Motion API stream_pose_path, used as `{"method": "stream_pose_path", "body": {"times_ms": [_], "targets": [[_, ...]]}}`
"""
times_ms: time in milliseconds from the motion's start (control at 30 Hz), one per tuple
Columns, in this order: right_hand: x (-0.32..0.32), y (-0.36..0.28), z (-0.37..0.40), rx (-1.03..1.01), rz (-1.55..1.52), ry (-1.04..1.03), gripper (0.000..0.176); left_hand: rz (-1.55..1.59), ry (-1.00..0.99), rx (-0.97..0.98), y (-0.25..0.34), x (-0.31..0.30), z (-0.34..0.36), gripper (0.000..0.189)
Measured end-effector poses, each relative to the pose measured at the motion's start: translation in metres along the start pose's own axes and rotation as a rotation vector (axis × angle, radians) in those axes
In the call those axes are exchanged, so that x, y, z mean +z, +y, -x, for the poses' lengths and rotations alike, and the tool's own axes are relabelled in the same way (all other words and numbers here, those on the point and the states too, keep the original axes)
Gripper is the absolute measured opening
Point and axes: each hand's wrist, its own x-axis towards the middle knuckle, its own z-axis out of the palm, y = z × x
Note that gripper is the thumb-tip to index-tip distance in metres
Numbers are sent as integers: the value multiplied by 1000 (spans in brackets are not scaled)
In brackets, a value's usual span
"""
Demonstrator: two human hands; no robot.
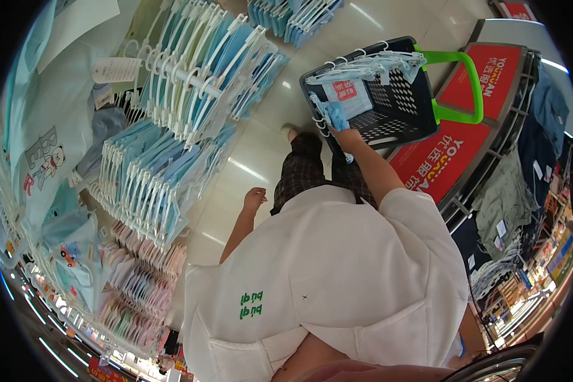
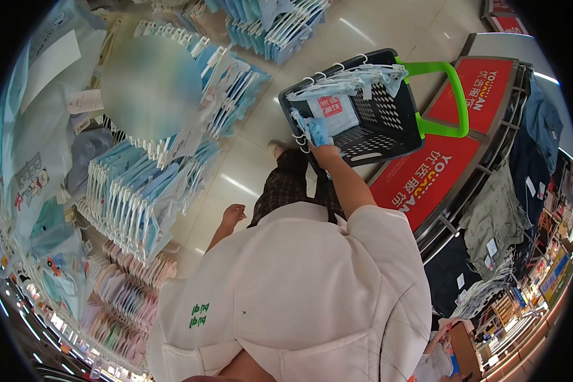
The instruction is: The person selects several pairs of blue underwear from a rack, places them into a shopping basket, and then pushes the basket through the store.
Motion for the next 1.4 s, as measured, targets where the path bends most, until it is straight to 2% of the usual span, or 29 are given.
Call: {"method": "stream_pose_path", "body": {"times_ms": [133,233,300,333,400,600,767,933,1000,1067,1133,1200,1233,1267,1300,1367,1400], "targets": [[12,-2,-9,-22,25,11,61,-1,-2,-17,4,-4,2,19],[25,0,-17,1,63,-9,53,22,15,-44,0,-9,3,19],[29,0,-21,24,106,-63,40,61,-1,5,-5,-11,4,19],[30,0,-21,21,105,-63,40,62,2,4,-7,-12,4,19],[31,-1,-22,56,53,-38,29,2,6,-27,-9,-14,6,19],[23,-9,-21,61,-51,-122,25,-29,46,-17,-3,-17,19,20],[7,-5,-10,-33,-1,-70,26,8,93,60,5,-6,28,20],[3,30,-7,-185,1,83,25,-128,151,234,15,17,26,21],[-1,51,0,-226,27,82,27,-85,153,247,23,29,33,21],[-10,69,14,-163,19,-39,28,-72,183,277,30,40,39,21],[-10,90,23,-132,35,-148,32,-135,182,333,21,48,27,22],[9,120,20,-118,-1,-151,38,-185,261,381,19,61,34,24],[39,141,0,-87,-30,-102,39,-266,235,401,17,64,37,25],[61,159,-15,-55,-64,-62,41,-206,275,382,9,72,37,26],[56,163,-7,-69,-52,-109,41,-276,272,325,5,79,40,26],[63,179,1,-83,-25,-154,41,-899,142,663,-43,78,-6,25],[79,198,-15,-209,-148,-331,43,-889,154,670,-44,89,0,25]]}}
